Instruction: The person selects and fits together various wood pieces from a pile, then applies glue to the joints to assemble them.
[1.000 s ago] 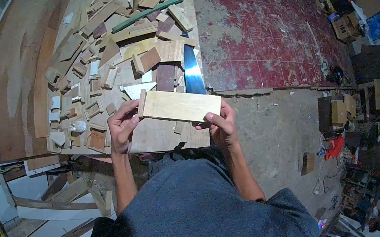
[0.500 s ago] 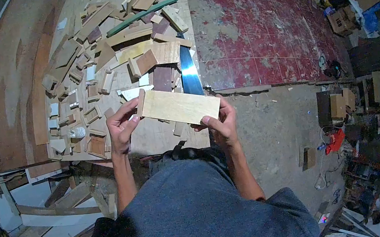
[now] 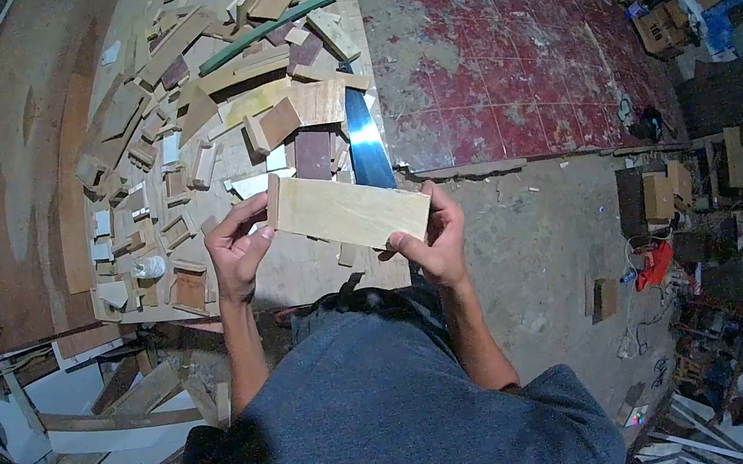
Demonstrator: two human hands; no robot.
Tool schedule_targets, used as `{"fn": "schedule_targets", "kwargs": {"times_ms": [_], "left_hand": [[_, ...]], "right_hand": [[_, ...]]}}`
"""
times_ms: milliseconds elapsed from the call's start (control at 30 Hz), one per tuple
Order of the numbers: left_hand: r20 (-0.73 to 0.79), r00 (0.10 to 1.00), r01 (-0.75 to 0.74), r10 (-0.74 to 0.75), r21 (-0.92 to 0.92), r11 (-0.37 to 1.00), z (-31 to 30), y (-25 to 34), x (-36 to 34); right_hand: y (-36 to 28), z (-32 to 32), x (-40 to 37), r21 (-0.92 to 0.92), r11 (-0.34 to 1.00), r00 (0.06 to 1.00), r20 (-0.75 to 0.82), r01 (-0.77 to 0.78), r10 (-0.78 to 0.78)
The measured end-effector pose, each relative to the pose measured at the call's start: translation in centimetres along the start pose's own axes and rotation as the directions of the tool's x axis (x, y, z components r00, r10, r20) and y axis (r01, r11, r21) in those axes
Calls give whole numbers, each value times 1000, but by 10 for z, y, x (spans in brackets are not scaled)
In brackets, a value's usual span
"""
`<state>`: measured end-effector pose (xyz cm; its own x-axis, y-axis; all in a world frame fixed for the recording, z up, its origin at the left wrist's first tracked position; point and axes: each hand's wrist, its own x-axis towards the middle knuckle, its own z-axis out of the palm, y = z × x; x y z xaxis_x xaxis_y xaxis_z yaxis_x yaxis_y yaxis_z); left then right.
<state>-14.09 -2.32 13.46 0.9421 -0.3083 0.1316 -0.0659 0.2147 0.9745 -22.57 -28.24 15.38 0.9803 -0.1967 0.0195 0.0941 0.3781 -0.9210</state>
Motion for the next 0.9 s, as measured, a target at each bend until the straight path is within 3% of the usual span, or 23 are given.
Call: {"fn": "schedule_targets", "kwargs": {"times_ms": [233, 333, 433, 500, 533, 600, 667, 733, 900], "left_hand": [[39, 999, -10, 11, -28, 1000, -7, 0, -7], [18, 996, 92, -92, -11, 996, -8, -8, -11], [-53, 997, 65, -64, 18, 998, -2, -15, -3], [-129, 991, 18, -40, -167, 986, 0, -13, 0], [-129, 991, 17, -39, -167, 986, 8, -3, 3], [-307, 951, -42, -49, -282, 958, 25, 17, 8], [-332, 943, -50, -33, -236, 970, 18, 5, 7], [-388, 921, -46, 26, -42, 998, 19, -1, 5], [-399, 916, -65, 51, -20, 998, 30, -9, 1]], "right_hand": [[-5, 2, -7, -20, 999, 998, 47, 50, -49], [-2, 1, -8, -30, 999, 998, 47, 40, -39], [4, -1, -3, -36, 998, 999, 24, 49, -48], [5, -2, -4, -8, 999, 1000, -3, 31, -31], [5, -2, -4, 21, 1000, 999, -29, 15, -14], [2, 1, -4, 44, 999, 998, -66, -2, 5], [2, 3, -4, 69, 997, 994, -102, -19, 26], [1, 3, -5, 65, 997, 996, -82, -31, 37], [1, 13, -7, 80, 996, 993, -111, -39, 48]]}}
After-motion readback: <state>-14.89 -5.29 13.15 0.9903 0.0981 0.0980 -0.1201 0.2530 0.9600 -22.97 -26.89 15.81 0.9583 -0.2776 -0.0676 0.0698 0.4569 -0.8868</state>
